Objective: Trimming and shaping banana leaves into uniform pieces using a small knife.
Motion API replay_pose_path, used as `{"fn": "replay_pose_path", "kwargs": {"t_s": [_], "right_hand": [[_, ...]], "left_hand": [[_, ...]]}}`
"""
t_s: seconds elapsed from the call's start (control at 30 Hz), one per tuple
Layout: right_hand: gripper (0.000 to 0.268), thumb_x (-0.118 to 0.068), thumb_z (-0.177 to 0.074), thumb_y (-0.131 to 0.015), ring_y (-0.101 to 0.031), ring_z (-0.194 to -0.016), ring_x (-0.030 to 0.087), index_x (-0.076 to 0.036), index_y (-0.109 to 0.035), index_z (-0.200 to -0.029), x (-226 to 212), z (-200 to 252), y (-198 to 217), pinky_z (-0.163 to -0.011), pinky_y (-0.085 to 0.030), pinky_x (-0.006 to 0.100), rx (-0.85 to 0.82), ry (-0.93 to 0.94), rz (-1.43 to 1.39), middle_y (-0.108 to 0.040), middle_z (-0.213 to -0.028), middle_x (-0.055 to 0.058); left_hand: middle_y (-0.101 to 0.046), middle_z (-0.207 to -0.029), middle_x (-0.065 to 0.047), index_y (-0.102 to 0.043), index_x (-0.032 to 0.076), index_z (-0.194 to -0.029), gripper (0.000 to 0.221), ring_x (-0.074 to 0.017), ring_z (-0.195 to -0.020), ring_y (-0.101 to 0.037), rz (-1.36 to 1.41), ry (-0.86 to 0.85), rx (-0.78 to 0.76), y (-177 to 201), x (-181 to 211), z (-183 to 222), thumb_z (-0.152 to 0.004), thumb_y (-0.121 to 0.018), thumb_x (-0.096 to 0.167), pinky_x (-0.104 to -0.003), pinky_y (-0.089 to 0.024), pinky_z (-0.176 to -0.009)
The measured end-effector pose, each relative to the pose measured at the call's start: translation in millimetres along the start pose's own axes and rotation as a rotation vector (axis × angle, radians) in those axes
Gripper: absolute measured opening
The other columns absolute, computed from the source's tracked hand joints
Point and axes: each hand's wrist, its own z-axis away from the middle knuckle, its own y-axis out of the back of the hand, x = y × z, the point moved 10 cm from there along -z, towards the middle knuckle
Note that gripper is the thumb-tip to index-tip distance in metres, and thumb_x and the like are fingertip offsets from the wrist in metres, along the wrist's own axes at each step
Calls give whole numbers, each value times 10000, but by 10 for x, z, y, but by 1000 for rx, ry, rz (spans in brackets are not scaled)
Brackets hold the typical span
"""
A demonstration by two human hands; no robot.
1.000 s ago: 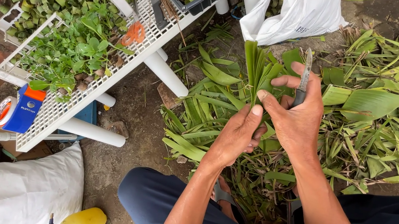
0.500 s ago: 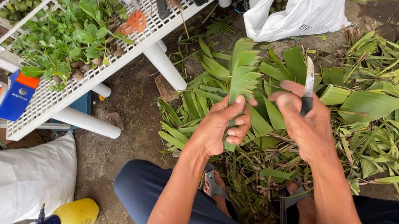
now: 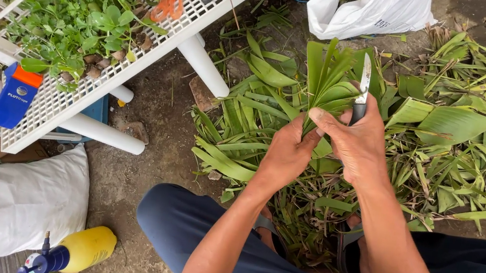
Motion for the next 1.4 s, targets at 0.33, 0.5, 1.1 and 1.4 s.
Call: {"fn": "replay_pose_path", "kwargs": {"t_s": [0.33,0.5,1.1,1.4], "right_hand": [[767,-81,-754,-931,-541,-955,121,32,-482,-1365,136,-39,33,-747,-577,238,84,103,85,-584,-1031,63],[591,-68,-750,-877,-486,-935,151,-5,-563,-1247,57,19,90,-684,-512,261,119,70,157,-557,-981,70],[284,-246,-1090,-557,-395,-446,121,-19,-664,-1222,314,566,3,-418,-347,254,-92,-73,208,-629,-773,164],[327,-278,-998,-692,-408,-399,62,-11,-684,-1186,994,626,-177,-367,-377,231,-141,-234,-49,-731,-867,210]], "left_hand": [[-497,-1401,-433,-331,-150,-1512,538,-575,-1327,-477,-473,-80,157,-18,352,136,-1059,-449,114,-711,-426,-1058],[-408,-1443,-478,-283,-206,-1491,570,-605,-1404,-350,-452,-42,134,-123,485,213,-1049,-445,115,-743,-335,-1116],[-464,-740,23,-531,106,-1181,250,-84,-541,-492,945,-131,131,658,-140,-228,-1151,-387,309,-241,-483,-415],[-404,-724,7,-536,106,-1149,256,-100,-530,-436,783,-289,314,515,2,-229,-1103,-485,352,-236,-445,-416]]}}
